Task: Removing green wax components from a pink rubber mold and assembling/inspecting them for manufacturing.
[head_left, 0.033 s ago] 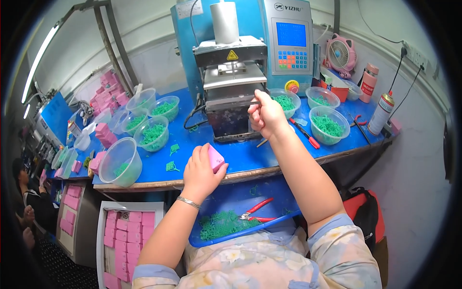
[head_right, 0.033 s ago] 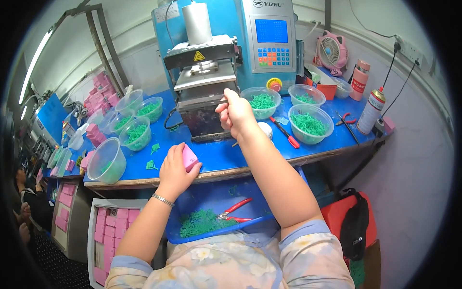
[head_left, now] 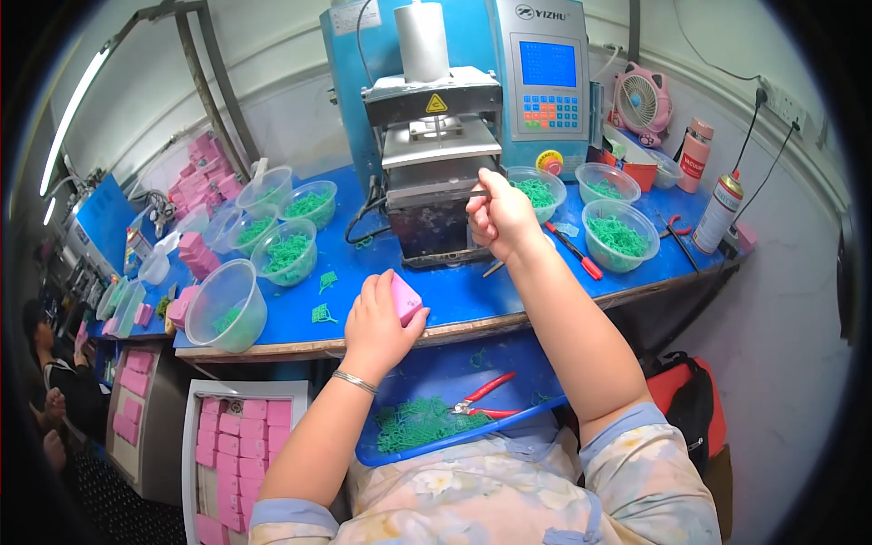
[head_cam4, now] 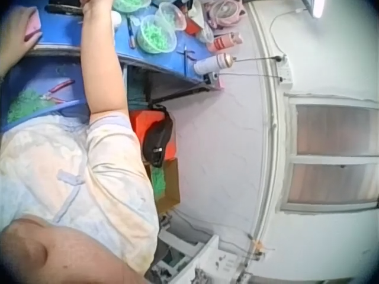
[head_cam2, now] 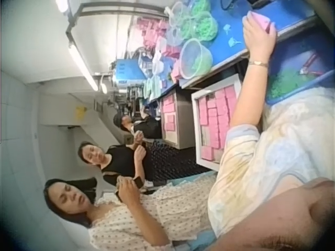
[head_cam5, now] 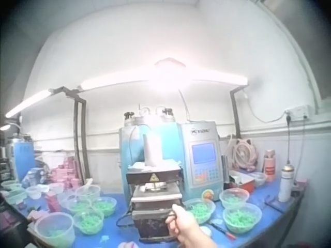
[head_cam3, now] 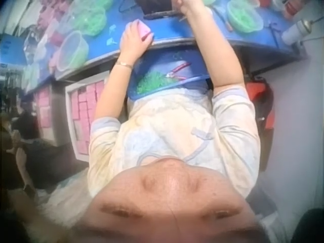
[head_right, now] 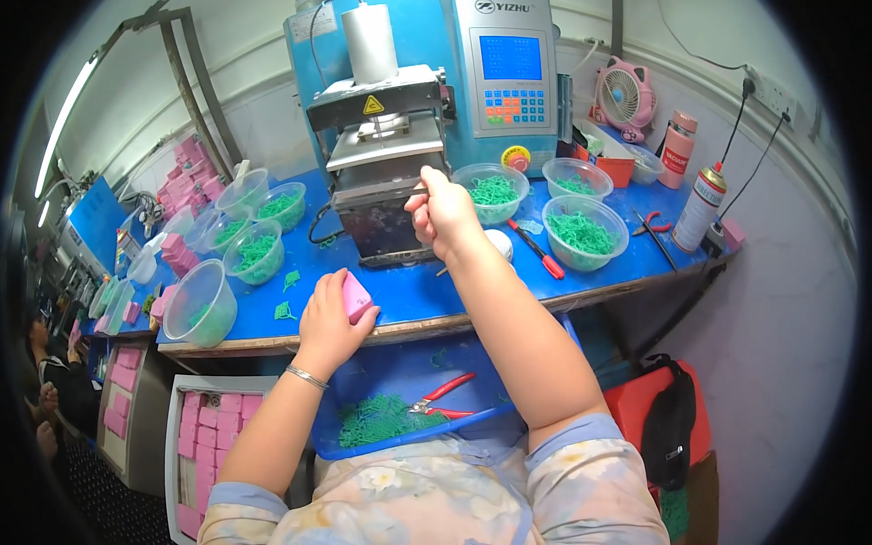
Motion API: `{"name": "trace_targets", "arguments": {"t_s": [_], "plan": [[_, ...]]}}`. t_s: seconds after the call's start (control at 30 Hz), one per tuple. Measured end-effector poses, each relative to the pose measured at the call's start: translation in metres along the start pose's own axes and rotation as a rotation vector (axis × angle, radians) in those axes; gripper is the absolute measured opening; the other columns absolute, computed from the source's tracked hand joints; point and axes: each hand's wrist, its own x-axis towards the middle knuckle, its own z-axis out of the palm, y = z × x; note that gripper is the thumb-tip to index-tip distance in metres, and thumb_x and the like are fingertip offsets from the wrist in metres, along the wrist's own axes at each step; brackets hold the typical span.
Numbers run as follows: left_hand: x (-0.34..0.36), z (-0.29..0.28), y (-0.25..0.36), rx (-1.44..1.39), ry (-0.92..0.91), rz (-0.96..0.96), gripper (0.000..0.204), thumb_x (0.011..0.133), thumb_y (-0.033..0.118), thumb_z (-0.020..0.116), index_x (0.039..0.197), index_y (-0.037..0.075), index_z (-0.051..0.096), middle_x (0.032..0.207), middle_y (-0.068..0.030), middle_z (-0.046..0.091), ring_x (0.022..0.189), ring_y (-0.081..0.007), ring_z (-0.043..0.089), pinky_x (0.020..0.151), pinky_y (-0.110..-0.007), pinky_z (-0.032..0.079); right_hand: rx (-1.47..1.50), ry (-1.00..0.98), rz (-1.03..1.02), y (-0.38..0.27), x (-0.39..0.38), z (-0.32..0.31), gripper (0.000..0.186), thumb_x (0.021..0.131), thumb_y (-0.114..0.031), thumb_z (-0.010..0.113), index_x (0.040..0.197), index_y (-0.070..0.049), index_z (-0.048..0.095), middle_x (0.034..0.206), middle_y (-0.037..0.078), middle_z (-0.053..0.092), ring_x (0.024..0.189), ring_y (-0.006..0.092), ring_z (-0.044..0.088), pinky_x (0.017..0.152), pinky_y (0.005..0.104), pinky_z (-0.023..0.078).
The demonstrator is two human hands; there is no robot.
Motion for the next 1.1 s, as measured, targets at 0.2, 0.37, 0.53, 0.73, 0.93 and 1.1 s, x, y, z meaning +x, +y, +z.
{"name": "trace_targets", "arguments": {"t_s": [0.2, 0.37, 0.53, 0.73, 0.93, 1.1], "plan": [[0.004, 0.004, 0.002, 0.003, 0.009, 0.021, 0.07, 0.069, 0.03, 0.07, 0.122, -0.002, 0.038, 0.116, -0.0211, 0.047, 0.104, -0.0354, 0.049, 0.087, -0.04, 0.042, -0.071, 0.07, -0.046, -0.001, 0.013, -0.003, 0.046, 0.087, -0.039, 0.045, 0.06, -0.002, 0.049, 0.041, 0.001, 0.038, 0.035, 0.0107, 0.031, 0.034, 0.0237, 0.024], [0.007, 0.002, -0.005, 0.003, 0.004, 0.004, 0.069, 0.069, 0.031, 0.07, 0.121, -0.002, 0.039, 0.116, -0.0211, 0.047, 0.104, -0.0355, 0.049, 0.087, -0.04, 0.042, -0.042, 0.051, -0.093, 0.005, 0.023, 0.0, 0.047, 0.087, -0.042, 0.047, 0.06, -0.003, 0.049, 0.042, 0.001, 0.038, 0.032, 0.0111, 0.03, 0.032, 0.0243, 0.023], [0.002, -0.003, -0.01, -0.07, 0.098, 0.012, 0.062, 0.067, 0.032, 0.071, 0.113, -0.003, 0.046, 0.106, -0.0214, 0.053, 0.094, -0.037, 0.053, 0.081, -0.041, 0.045, 0.12, -0.007, -0.1, 0.019, 0.03, 0.0, 0.034, 0.085, -0.041, 0.054, 0.069, -0.011, 0.053, 0.045, 0.0, 0.044, 0.031, 0.0085, 0.036, 0.03, 0.0229, 0.027], [-0.01, 0.0, 0.002, -0.099, 0.027, -0.019, 0.072, 0.072, 0.037, 0.066, 0.123, -0.003, 0.036, 0.116, -0.0215, 0.043, 0.101, -0.0362, 0.048, 0.084, -0.04, 0.042, 0.096, -0.127, -0.009, 0.004, 0.018, -0.019, 0.045, 0.09, -0.039, 0.038, 0.056, -0.012, 0.048, 0.036, -0.004, 0.036, 0.025, 0.0072, 0.028, 0.026, 0.0218, 0.019], [-0.042, -0.006, -0.007, -0.291, 0.273, 0.117, 0.078, 0.073, 0.03, 0.069, 0.13, -0.004, 0.028, 0.125, -0.0241, 0.037, 0.111, -0.0366, 0.043, 0.093, -0.039, 0.037, 0.069, -0.195, -0.031, 0.008, 0.023, -0.011, 0.044, 0.092, -0.036, 0.036, 0.06, -0.01, 0.051, 0.038, -0.001, 0.038, 0.026, 0.0081, 0.028, 0.026, 0.0206, 0.018], [-0.121, -0.021, -0.035, -0.163, 0.259, 0.402, 0.065, 0.058, 0.01, 0.071, 0.117, 0.004, 0.045, 0.116, -0.0153, 0.048, 0.1, -0.0314, 0.052, 0.084, -0.038, 0.043, 0.059, -0.217, -0.056, 0.006, 0.036, -0.036, 0.043, 0.093, -0.037, 0.037, 0.065, -0.008, 0.053, 0.04, 0.0, 0.04, 0.027, 0.0084, 0.029, 0.027, 0.0206, 0.018]]}}
